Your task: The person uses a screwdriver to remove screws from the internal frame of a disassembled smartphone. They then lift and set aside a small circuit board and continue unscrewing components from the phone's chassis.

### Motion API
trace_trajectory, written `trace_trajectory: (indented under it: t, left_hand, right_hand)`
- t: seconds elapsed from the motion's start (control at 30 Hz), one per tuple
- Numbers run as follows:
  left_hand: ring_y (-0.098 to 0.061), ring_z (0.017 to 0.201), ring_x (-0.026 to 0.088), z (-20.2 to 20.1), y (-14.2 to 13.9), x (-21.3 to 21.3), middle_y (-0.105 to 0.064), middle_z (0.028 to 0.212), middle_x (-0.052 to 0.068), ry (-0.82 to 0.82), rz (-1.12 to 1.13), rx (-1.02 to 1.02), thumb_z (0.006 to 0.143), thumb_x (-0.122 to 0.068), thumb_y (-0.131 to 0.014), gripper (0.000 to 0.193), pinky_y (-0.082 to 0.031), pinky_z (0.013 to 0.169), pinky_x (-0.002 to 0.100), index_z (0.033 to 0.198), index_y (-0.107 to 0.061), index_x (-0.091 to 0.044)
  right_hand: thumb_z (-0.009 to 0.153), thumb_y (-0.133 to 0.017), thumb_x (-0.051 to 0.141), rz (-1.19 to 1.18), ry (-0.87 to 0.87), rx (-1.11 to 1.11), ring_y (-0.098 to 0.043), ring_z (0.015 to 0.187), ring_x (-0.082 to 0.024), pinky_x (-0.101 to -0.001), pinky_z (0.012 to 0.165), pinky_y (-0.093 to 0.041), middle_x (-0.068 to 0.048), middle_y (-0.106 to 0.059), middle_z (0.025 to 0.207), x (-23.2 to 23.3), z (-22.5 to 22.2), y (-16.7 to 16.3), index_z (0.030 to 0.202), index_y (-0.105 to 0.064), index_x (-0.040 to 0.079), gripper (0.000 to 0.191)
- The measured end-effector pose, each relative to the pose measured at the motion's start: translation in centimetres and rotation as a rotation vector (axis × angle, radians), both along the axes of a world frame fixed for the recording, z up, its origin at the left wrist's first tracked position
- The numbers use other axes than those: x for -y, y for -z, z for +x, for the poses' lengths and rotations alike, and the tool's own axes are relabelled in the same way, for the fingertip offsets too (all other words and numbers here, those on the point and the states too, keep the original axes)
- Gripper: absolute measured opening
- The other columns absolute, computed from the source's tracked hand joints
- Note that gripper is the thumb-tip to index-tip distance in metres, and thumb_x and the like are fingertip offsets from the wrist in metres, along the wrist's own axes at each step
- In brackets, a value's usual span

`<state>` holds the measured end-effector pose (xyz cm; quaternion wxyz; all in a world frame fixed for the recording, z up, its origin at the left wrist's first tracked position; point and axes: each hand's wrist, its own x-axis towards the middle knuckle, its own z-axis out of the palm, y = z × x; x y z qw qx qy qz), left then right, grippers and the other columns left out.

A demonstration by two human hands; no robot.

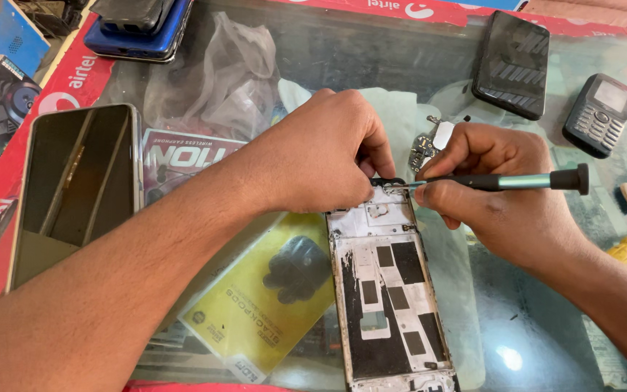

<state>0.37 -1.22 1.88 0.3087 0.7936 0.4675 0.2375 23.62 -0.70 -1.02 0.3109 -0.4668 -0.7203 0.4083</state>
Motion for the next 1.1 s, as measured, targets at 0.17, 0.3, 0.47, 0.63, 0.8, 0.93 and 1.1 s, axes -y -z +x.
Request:
trace_trajectory:
  t: [0.17, 0.3, 0.47, 0.63, 0.8, 0.93, 1.1]
  left_hand:
    - [-0.076, 0.063, 0.014, -0.05, -0.01, 0.01, -0.078, 0.071, 0.008, -0.006, -0.002, -0.005, 0.062, -0.003, -0.074, 0.022, -0.060, 0.061, 0.029, 0.082, -0.080, -0.005]
    - [-0.075, 0.063, 0.015, -0.03, -0.03, 0.01, -0.077, 0.071, 0.009, -0.003, -0.009, -0.024, 0.062, -0.003, -0.074, 0.022, -0.060, 0.061, 0.030, 0.083, -0.080, -0.005]
    - [-0.076, 0.063, 0.014, -0.04, -0.04, 0.07, -0.078, 0.072, 0.008, -0.012, -0.020, -0.008, 0.060, -0.003, -0.074, 0.024, -0.060, 0.061, 0.029, 0.083, -0.080, -0.005]
    - [-0.076, 0.063, 0.015, 0.00, -0.04, 0.01, -0.078, 0.072, 0.008, -0.011, -0.022, -0.015, 0.061, -0.003, -0.074, 0.023, -0.060, 0.062, 0.029, 0.083, -0.081, -0.005]
    - [-0.076, 0.063, 0.014, -0.03, -0.04, -0.01, -0.078, 0.072, 0.008, 0.003, -0.004, -0.006, 0.061, -0.002, -0.074, 0.022, -0.060, 0.061, 0.029, 0.082, -0.080, -0.005]
    - [-0.076, 0.062, 0.014, 0.01, -0.01, 0.03, -0.078, 0.071, 0.008, -0.003, -0.017, -0.009, 0.062, -0.002, -0.073, 0.021, -0.060, 0.060, 0.029, 0.081, -0.080, -0.005]
    - [-0.076, 0.061, 0.014, -0.04, -0.07, 0.01, -0.078, 0.070, 0.009, 0.006, 0.006, -0.002, 0.062, -0.002, -0.073, 0.021, -0.060, 0.060, 0.029, 0.081, -0.081, -0.004]
  right_hand:
    - [0.078, -0.076, -0.002, 0.019, -0.038, -0.006, -0.060, 0.056, -0.007, -0.0245, 0.046, -0.047, -0.007, -0.071, 0.075, -0.03, 0.03, -0.11, 0.080, -0.064, 0.000, 0.012]
    - [0.078, -0.075, -0.003, 0.016, -0.058, -0.011, -0.060, 0.056, -0.007, -0.0243, 0.047, -0.048, -0.006, -0.072, 0.076, -0.07, 0.12, -0.14, 0.079, -0.064, 0.000, 0.012]
    - [0.079, -0.075, -0.003, 0.007, -0.053, -0.031, -0.060, 0.056, -0.007, -0.0244, 0.047, -0.048, -0.007, -0.071, 0.076, -0.05, 0.10, -0.04, 0.079, -0.063, 0.000, 0.013]
    - [0.080, -0.076, -0.003, 0.014, -0.040, -0.020, -0.060, 0.055, -0.007, -0.0245, 0.046, -0.047, -0.007, -0.070, 0.074, -0.06, 0.03, -0.08, 0.080, -0.064, 0.001, 0.012]
    - [0.078, -0.075, -0.003, 0.010, -0.013, 0.028, -0.059, 0.054, -0.008, -0.0251, 0.046, -0.046, -0.008, -0.070, 0.073, 0.06, -0.02, -0.22, 0.079, -0.065, 0.001, 0.011]
    - [0.078, -0.076, -0.002, 0.012, -0.036, 0.002, -0.060, 0.055, -0.007, -0.0250, 0.046, -0.047, -0.007, -0.071, 0.075, 0.02, -0.09, -0.28, 0.078, -0.063, 0.000, 0.013]
    - [0.079, -0.076, -0.002, 0.014, -0.021, 0.003, -0.059, 0.055, -0.007, -0.0249, 0.046, -0.047, -0.008, -0.069, 0.073, 0.09, -0.07, -0.22, 0.080, -0.065, 0.001, 0.011]
